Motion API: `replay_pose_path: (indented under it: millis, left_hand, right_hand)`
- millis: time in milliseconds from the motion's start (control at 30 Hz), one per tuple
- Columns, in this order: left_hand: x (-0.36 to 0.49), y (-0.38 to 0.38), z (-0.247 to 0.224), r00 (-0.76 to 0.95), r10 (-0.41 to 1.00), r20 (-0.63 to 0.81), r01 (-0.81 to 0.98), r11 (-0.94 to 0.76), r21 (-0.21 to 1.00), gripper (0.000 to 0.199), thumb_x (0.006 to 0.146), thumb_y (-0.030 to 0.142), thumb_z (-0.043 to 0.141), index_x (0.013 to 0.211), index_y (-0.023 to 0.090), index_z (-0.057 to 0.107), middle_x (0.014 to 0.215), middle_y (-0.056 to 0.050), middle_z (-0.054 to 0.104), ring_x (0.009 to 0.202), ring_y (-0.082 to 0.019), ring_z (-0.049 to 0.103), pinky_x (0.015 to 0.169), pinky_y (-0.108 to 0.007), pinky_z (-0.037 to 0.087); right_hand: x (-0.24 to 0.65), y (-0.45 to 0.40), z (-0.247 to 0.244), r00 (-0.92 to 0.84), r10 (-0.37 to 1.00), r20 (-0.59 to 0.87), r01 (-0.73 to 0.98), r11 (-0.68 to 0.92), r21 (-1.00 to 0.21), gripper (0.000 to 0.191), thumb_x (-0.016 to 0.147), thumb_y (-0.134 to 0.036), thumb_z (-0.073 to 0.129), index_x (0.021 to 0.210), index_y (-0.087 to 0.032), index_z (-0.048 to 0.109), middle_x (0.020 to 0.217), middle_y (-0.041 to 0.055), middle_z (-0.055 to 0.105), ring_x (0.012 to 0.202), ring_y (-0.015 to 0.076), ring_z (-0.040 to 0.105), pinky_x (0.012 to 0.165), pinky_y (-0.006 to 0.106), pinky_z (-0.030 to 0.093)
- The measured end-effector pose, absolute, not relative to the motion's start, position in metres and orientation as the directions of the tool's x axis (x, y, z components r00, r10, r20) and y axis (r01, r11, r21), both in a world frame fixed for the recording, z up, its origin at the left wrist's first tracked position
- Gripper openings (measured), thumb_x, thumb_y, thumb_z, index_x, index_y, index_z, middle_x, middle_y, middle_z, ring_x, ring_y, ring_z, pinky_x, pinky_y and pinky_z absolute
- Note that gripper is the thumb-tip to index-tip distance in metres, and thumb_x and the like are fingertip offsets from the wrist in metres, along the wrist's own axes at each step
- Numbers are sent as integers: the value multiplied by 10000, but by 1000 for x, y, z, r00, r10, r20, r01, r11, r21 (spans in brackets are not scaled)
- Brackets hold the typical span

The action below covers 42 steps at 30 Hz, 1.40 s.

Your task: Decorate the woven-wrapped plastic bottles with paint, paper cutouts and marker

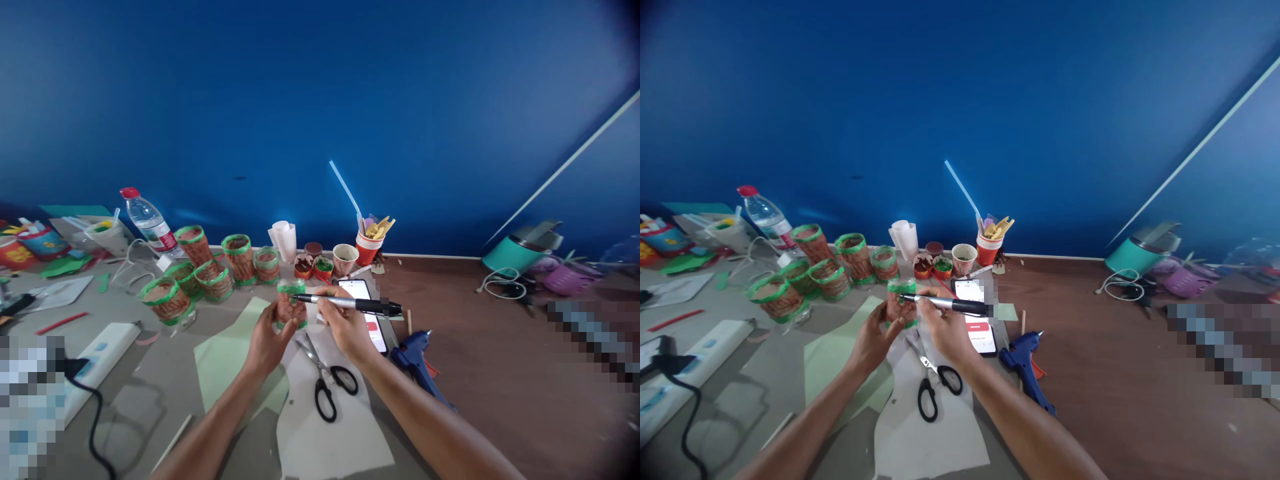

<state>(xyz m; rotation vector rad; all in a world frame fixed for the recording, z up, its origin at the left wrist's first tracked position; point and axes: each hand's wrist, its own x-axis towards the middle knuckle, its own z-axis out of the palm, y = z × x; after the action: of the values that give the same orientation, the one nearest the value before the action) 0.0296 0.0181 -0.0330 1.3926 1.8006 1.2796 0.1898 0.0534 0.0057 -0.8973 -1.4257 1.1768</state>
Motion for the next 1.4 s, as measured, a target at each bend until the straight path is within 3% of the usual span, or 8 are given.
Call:
replay_pose_path:
  millis: [133, 467, 667, 1033, 1400]
  left_hand:
    - [29, 18, -31, -293, 944, 152, 392, -26, 920, 468, 749, 429, 609, 1115, 137, 591, 1091, -140, 705, 990, -286, 656, 860, -418, 494]
    - [28, 17, -30, -248, 956, 155, 277, -83, 957, 501, 787, 468, 601, 1165, 142, 559, 1176, -141, 675, 1085, -274, 632, 923, -390, 483]
    - [26, 17, -33, -209, 966, 151, 245, -98, 965, 527, 811, 506, 586, 1192, 145, 541, 1225, -152, 650, 1136, -290, 607, 945, -402, 478]
    - [31, 18, -29, -145, 979, 146, -44, -153, 987, 506, 826, 491, 599, 1179, 131, 560, 1254, -160, 638, 1168, -311, 586, 978, -424, 462]
    - [30, 16, -30, -105, 983, 152, -47, -157, 986, 463, 854, 454, 585, 1173, 118, 568, 1237, -157, 646, 1149, -292, 598, 970, -386, 466]
  right_hand:
    - [190, 54, 8, -153, 963, 223, -71, 214, -974, 180, 826, -351, 586, 907, -195, 624, 586, -36, 486, 532, 121, 436, 493, 245, 355]
    - [185, 56, 13, -111, 987, 116, -377, 66, -924, 239, 778, -414, 637, 851, -188, 603, 559, -49, 502, 460, 90, 430, 447, 225, 332]
    - [187, 57, 12, -70, 989, 133, -383, 96, -919, 247, 793, -428, 642, 842, -188, 606, 561, -47, 517, 460, 89, 440, 443, 224, 334]
    - [188, 60, 10, -63, 989, 137, -447, 94, -890, 236, 796, -412, 647, 839, -179, 648, 563, -35, 539, 490, 94, 460, 476, 225, 360]
    - [186, 56, 16, -94, 990, 108, -392, 63, -918, 245, 767, -414, 655, 823, -176, 642, 561, -32, 537, 478, 99, 458, 467, 230, 352]
